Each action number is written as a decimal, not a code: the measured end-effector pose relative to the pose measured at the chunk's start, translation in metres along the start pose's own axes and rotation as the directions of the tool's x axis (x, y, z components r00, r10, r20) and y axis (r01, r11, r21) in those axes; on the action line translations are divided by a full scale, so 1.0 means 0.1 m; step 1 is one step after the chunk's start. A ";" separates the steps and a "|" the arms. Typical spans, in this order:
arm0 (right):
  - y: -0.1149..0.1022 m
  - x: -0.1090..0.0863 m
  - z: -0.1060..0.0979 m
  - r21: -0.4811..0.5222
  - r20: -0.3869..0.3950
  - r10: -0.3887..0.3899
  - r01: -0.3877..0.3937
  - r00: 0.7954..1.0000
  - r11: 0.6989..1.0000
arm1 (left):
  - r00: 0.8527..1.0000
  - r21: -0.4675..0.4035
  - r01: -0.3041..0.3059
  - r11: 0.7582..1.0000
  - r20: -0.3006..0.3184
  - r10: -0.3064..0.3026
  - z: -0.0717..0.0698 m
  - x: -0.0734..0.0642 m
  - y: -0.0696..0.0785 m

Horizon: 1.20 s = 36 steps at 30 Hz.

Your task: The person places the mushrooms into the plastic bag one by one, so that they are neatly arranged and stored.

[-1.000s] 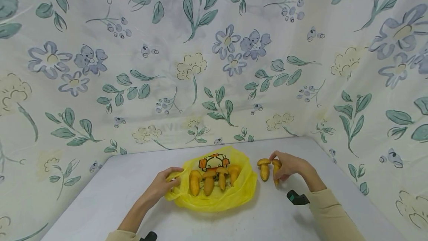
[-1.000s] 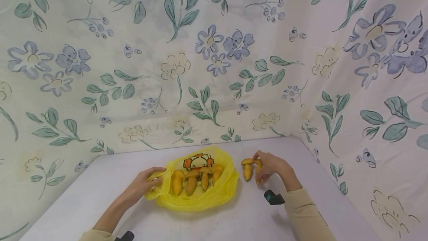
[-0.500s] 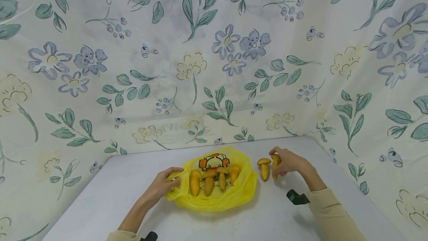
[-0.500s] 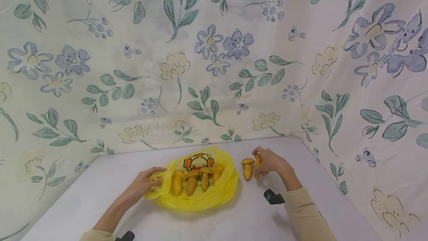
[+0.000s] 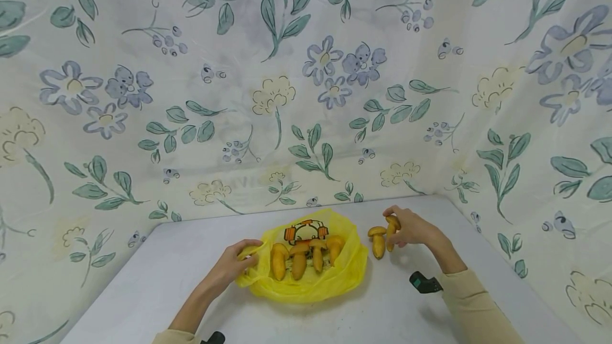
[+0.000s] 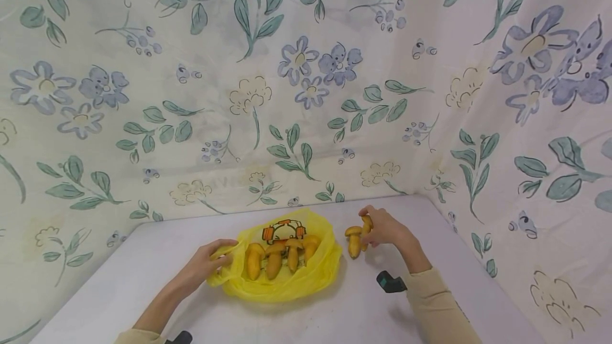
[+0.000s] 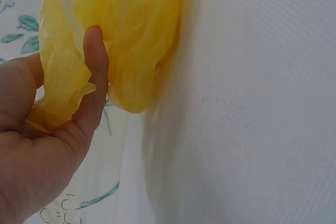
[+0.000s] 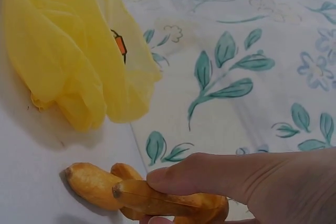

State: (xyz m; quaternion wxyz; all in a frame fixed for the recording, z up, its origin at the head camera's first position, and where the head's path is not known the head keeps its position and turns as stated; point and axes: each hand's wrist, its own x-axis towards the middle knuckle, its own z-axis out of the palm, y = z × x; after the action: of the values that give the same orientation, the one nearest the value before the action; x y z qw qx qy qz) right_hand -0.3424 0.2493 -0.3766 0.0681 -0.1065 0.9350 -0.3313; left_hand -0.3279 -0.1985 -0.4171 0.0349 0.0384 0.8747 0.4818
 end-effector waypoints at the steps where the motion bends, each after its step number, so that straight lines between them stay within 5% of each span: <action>1: -0.01 0.00 0.00 0.001 -0.003 0.000 0.000 1.000 1.000 | 1.000 0.003 0.000 1.000 0.000 0.000 0.00 0.00 0.00; 36: -0.23 -0.03 0.03 0.022 -0.127 -0.078 0.081 0.989 0.996 | 1.000 0.020 -0.020 1.000 0.004 0.020 -0.02 -0.04 0.02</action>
State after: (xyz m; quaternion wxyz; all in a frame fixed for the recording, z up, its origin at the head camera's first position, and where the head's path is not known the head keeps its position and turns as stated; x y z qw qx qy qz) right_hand -0.3357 0.2311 -0.3643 -0.0026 -0.1215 0.9279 -0.3525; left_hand -0.3242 -0.1994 -0.4147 0.0315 0.0487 0.8789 0.4735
